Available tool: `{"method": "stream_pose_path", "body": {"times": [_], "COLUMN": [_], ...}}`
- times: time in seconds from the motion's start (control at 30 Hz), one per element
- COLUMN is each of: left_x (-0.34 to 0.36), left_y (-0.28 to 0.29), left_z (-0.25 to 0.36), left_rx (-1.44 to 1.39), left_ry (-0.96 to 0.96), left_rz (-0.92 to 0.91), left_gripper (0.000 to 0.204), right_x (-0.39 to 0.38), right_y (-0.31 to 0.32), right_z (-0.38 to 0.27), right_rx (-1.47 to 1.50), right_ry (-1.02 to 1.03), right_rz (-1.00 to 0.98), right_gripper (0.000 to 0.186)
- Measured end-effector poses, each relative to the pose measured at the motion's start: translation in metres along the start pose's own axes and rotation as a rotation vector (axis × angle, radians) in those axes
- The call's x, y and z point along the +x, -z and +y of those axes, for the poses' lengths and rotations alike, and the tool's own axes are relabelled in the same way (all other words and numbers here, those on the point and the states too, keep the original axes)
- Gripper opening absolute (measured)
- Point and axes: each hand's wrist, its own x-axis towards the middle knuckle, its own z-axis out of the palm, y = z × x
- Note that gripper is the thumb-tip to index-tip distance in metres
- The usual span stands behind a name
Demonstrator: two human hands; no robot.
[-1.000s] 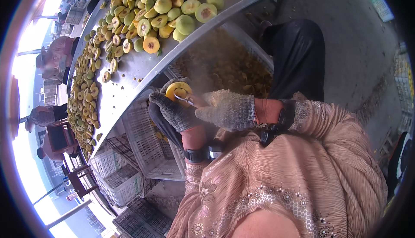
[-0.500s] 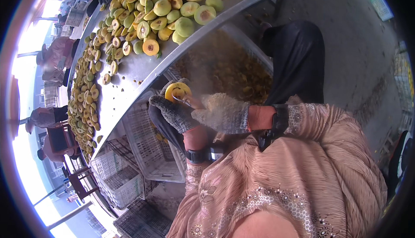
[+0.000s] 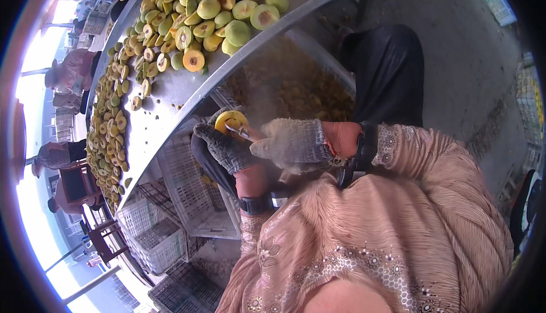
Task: The person moves a crate of yellow fruit, then sits at a metal table and uses a small knife to peel the skin off each fruit one by one. The peeled skins are dropped into a crate below the table while the peeled fruit is placed on the table surface.
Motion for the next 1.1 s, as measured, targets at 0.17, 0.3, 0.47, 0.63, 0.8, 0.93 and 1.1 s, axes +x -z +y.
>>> {"method": "stream_pose_path", "body": {"times": [0.17, 0.3, 0.47, 0.63, 0.8, 0.93, 1.1], "left_x": [0.001, 0.002, 0.001, 0.003, 0.001, -0.004, -0.011], "left_y": [-0.004, -0.006, 0.000, 0.000, -0.004, -0.014, -0.026], "left_z": [0.002, 0.005, 0.005, 0.002, 0.014, 0.024, 0.030], "left_rx": [-0.005, -0.032, -0.132, 0.033, 0.064, 0.125, 0.102], "left_ry": [0.101, -0.004, 0.057, 0.049, 0.080, -0.029, -0.200], "left_rz": [-0.049, -0.063, -0.195, -0.130, -0.132, -0.222, -0.270], "left_gripper": [0.061, 0.060, 0.061, 0.061, 0.058, 0.061, 0.064], "right_x": [0.008, 0.000, -0.007, -0.002, -0.008, -0.017, -0.021], "right_y": [-0.003, 0.005, 0.016, 0.015, 0.015, 0.019, 0.013], "right_z": [-0.013, -0.010, 0.001, 0.017, 0.026, 0.012, -0.011], "right_rx": [-0.472, 0.216, 0.625, 0.806, 0.760, 0.027, -0.691], "right_ry": [0.254, -0.237, -0.300, -0.351, -0.065, 0.049, 0.223], "right_rz": [0.240, -0.057, -0.109, -0.049, -0.275, -0.069, 0.168], "right_gripper": [0.031, 0.025, 0.022, 0.031, 0.023, 0.024, 0.040]}}
